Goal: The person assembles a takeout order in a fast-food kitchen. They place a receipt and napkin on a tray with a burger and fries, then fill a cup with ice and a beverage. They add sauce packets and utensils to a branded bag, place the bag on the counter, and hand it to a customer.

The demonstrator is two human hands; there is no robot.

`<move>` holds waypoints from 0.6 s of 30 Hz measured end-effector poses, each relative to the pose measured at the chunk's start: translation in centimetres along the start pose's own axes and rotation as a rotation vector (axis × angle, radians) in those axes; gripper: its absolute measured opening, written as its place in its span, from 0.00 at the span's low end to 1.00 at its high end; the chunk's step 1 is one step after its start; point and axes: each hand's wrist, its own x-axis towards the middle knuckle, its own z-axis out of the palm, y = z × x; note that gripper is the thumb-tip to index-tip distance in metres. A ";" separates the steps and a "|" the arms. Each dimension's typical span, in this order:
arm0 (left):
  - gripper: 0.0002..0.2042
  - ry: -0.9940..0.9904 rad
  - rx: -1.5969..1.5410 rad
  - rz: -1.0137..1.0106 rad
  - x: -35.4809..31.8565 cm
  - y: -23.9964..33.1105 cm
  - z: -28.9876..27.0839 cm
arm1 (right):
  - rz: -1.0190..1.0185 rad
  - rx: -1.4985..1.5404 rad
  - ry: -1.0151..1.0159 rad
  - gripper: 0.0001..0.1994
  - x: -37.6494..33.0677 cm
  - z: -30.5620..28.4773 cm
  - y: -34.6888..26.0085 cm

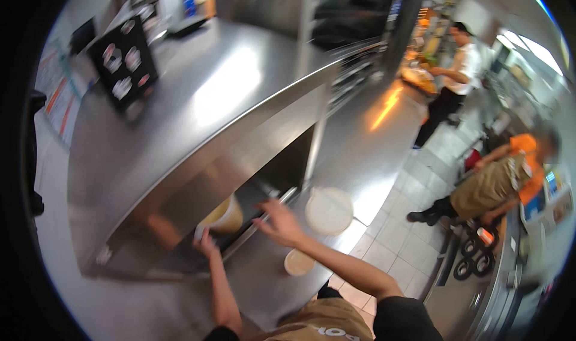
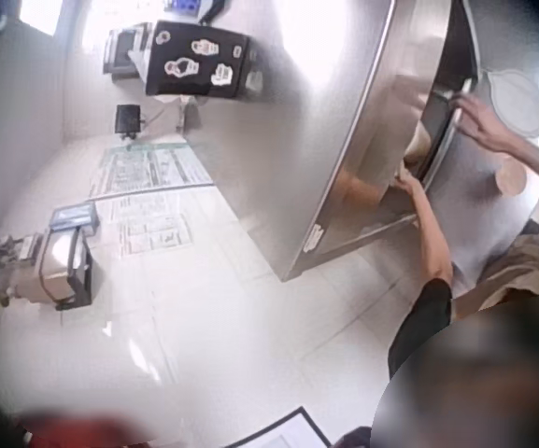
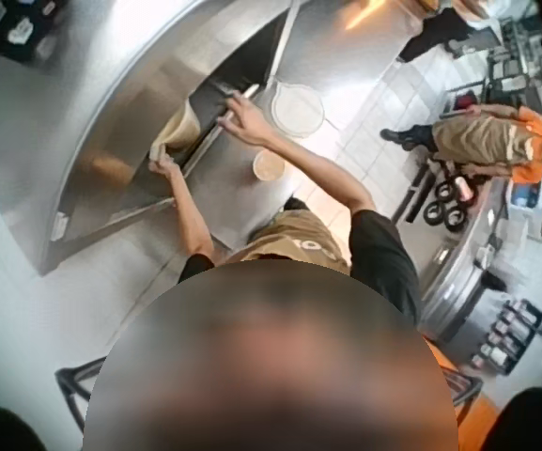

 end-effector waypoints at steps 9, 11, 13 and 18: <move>0.16 -0.141 0.238 0.088 6.5 -6.8 -3.6 | 0.126 0.373 -0.257 0.24 13.3 13.0 8.6; 0.16 -0.209 0.336 -0.012 7.9 -8.7 -4.8 | 0.177 0.431 -0.335 0.24 14.0 11.6 7.8; 0.16 -0.241 0.367 0.072 8.7 -10.3 -5.7 | 0.221 0.487 -0.379 0.23 14.8 9.5 6.6; 0.15 -0.390 0.574 0.450 8.6 -9.7 -6.9 | 0.317 0.608 -0.455 0.21 15.6 5.5 4.3</move>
